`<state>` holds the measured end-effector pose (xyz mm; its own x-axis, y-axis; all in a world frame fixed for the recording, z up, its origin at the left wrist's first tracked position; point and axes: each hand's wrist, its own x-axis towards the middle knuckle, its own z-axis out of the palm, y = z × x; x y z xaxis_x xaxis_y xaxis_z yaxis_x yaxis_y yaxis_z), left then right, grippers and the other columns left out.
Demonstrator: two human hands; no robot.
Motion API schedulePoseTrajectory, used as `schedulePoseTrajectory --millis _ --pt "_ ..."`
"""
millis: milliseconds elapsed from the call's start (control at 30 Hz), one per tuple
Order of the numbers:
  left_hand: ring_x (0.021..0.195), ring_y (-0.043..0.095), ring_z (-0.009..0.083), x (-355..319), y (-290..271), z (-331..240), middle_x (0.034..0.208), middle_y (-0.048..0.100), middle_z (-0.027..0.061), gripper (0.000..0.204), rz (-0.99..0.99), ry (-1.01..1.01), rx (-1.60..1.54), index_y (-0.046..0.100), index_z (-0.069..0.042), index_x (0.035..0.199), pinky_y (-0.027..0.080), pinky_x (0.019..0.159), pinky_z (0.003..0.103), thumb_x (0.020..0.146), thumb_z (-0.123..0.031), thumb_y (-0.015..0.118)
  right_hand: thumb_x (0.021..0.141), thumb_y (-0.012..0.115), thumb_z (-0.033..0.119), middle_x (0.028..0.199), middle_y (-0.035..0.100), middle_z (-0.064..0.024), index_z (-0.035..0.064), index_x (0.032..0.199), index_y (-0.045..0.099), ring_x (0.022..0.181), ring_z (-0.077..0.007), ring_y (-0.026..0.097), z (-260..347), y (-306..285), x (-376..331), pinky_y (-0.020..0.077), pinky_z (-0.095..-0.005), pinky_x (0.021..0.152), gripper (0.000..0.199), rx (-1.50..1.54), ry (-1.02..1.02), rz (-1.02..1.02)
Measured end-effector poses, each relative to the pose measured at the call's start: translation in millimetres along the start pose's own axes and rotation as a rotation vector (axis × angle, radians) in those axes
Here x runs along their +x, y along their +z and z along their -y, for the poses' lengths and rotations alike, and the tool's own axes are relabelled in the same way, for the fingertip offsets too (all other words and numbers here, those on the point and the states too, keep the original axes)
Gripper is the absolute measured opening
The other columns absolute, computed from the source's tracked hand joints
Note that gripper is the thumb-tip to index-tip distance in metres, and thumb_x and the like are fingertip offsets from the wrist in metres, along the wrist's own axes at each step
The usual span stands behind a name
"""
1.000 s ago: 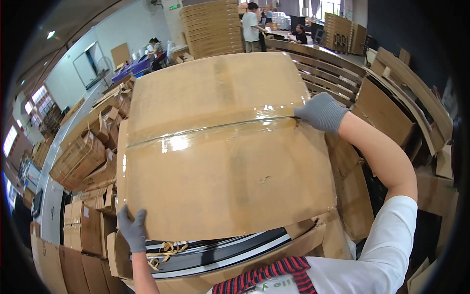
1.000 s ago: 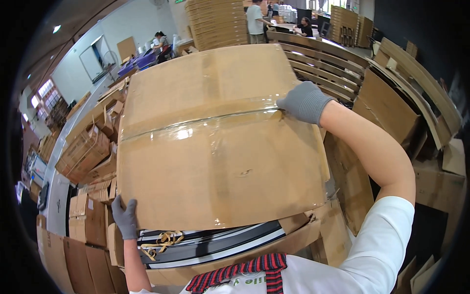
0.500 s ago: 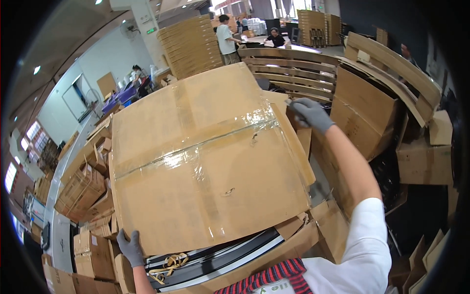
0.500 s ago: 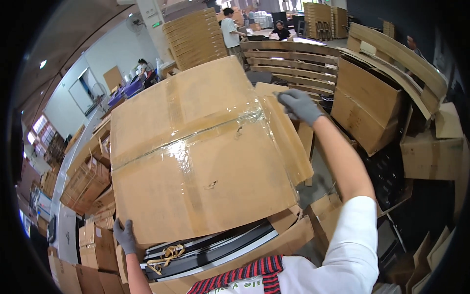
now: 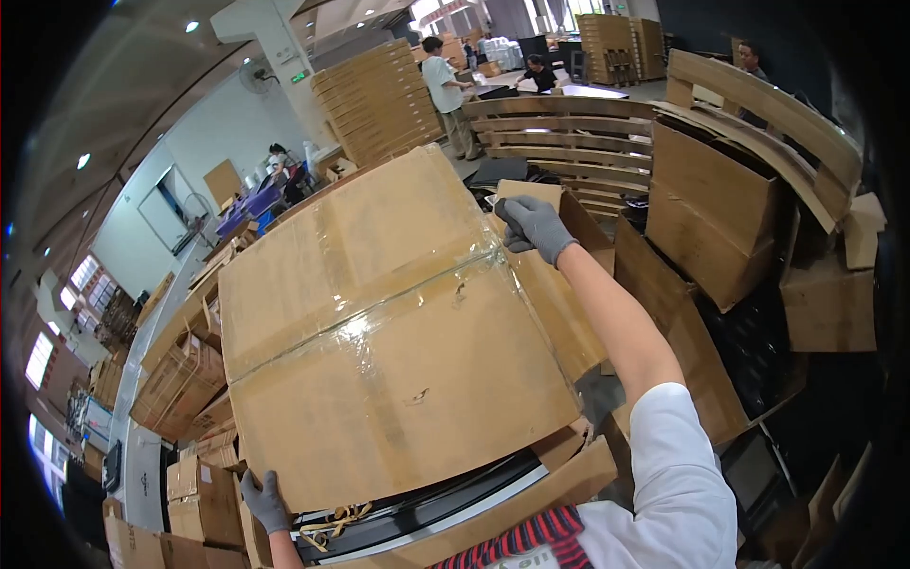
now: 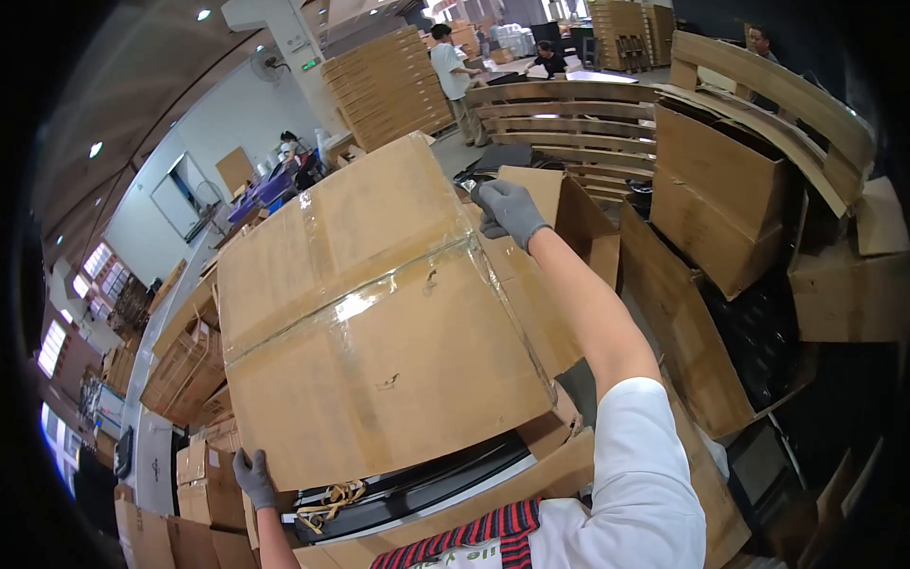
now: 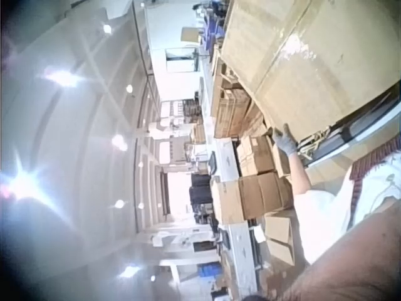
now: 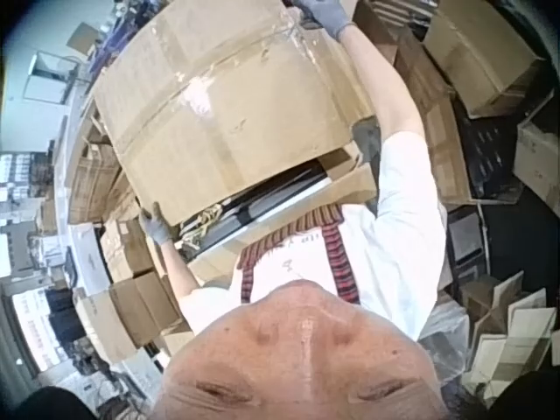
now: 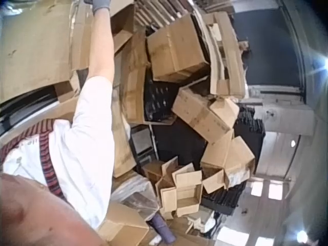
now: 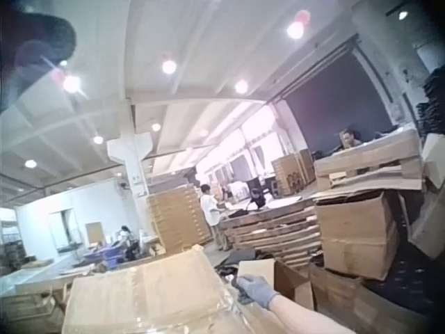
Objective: Opening and unpacking several large cardboard boxes using a utility knife in a warehouse.
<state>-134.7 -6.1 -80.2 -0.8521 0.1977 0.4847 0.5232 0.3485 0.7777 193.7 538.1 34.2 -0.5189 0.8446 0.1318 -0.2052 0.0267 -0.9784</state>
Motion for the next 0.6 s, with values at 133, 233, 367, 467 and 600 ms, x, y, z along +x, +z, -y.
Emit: schedulePoseTrajectory --millis 133,233,367,467,600 --pt "0.096 0.050 0.0197 -10 -31 35 0.104 0.053 0.0113 0.048 -0.049 -0.017 0.239 0.048 0.008 0.112 0.040 0.087 0.031 0.076 -0.018 0.067 0.084 0.053 0.027 0.065 0.054 -0.0055 0.0037 0.101 0.057 0.053 -0.0132 0.057 -1 19 16 0.0503 -0.0250 0.049 0.029 -0.007 0.043 0.107" --pt "0.105 0.050 0.0279 -24 -32 10 0.115 0.051 0.0175 0.059 -0.036 -0.070 0.377 0.047 0.007 0.116 0.040 0.090 0.037 0.074 -0.028 0.069 0.085 0.054 0.028 0.063 0.053 -0.0046 0.0028 0.100 0.056 0.053 -0.0118 0.057 -2 19 22 0.0508 -0.0247 0.049 0.029 -0.015 0.082 0.184" --pt "0.111 0.044 0.0387 -60 29 -107 0.120 0.047 0.0227 0.064 -0.001 0.534 0.801 0.043 0.000 0.121 0.034 0.096 0.045 0.070 -0.027 0.070 0.083 0.055 0.027 0.066 0.056 -0.0057 0.0017 0.097 0.059 0.053 -0.0129 0.057 -15 21 42 0.0508 -0.0257 0.048 0.029 0.035 0.042 0.251" --pt "0.116 0.037 0.0399 -115 102 -239 0.119 0.043 0.0217 0.074 0.484 0.776 0.684 0.047 -0.004 0.116 0.028 0.098 0.051 0.061 -0.047 0.074 0.081 0.055 0.027 0.067 0.057 -0.0065 0.0019 0.095 0.060 0.052 -0.0138 0.057 -23 26 53 0.0507 -0.0268 0.048 0.029 -0.009 0.023 0.258" --pt "0.106 0.041 0.0368 -138 165 -279 0.112 0.045 0.0192 0.074 0.655 0.882 0.627 0.049 -0.005 0.110 0.032 0.092 0.048 0.054 -0.046 0.077 0.079 0.055 0.022 0.064 0.055 -0.0073 0.0019 0.085 0.058 0.049 -0.0165 0.056 -40 24 83 0.0501 -0.0285 0.045 0.021 0.007 0.150 0.314"
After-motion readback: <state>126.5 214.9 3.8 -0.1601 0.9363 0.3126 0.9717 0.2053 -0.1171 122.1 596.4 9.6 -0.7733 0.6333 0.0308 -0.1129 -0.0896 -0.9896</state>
